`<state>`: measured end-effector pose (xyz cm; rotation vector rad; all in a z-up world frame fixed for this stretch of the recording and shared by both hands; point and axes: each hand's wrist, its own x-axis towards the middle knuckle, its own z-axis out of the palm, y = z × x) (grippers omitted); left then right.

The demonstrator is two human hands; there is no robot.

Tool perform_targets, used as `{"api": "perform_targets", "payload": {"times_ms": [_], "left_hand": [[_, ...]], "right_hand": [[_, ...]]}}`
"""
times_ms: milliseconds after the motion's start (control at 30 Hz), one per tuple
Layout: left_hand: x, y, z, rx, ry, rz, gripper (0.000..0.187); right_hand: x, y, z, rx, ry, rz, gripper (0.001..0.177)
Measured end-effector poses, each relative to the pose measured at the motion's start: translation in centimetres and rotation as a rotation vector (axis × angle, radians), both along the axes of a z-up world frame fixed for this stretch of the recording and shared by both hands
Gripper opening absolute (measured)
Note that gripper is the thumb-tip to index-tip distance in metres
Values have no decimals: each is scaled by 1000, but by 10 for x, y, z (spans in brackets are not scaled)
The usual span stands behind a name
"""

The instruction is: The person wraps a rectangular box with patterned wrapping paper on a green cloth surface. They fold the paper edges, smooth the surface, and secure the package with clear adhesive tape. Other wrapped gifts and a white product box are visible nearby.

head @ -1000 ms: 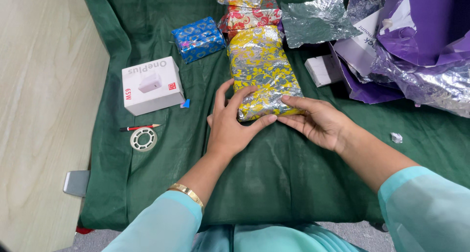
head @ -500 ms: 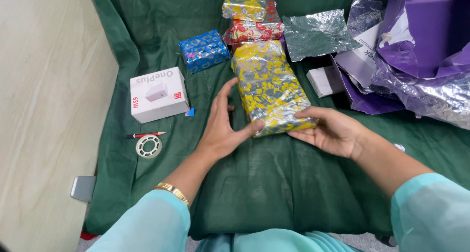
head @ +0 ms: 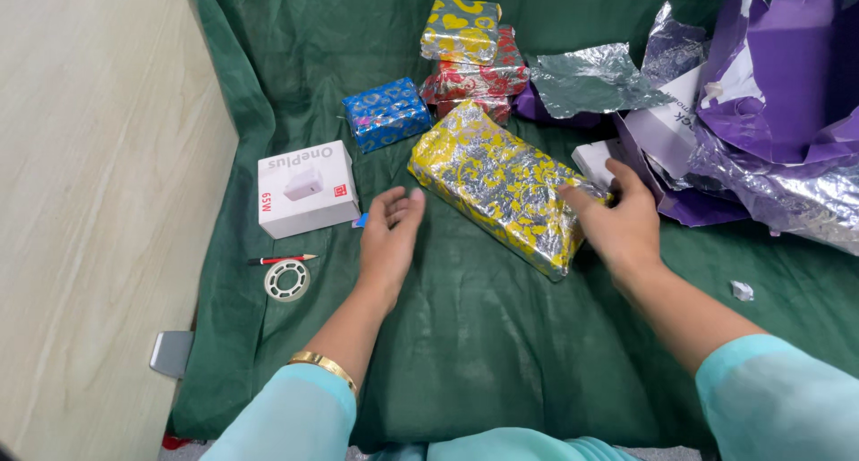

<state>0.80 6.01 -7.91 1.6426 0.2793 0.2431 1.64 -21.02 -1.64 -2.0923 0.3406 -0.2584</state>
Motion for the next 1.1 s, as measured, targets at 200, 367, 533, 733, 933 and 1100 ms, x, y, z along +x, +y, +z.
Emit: {"api": "perform_targets", "payload": {"times_ms": [200,367,533,733,933,1100], "left_hand": [[-24,-6,-5,607,-250,-152,49],[-25,-4,-3,635,-159,-231,49],[-15,-4,3,574,-162,-211,38],[-33,6,31,370,-205,7,18],[-82,57,48,773,-258,320,19],[-96,101,50,968,38,374,54]], "right_hand": [[-21,31,-2,-800,-239,496,102],[-31,38,-4,-1033,-66,618,101],[-30,48,9,-1020,79,606,105],[-46,86,19,-815,-299,735,88],[-52,147,13,-504,-448,1077,62],[-50,185,3,-404,-454,1241,53]]}}
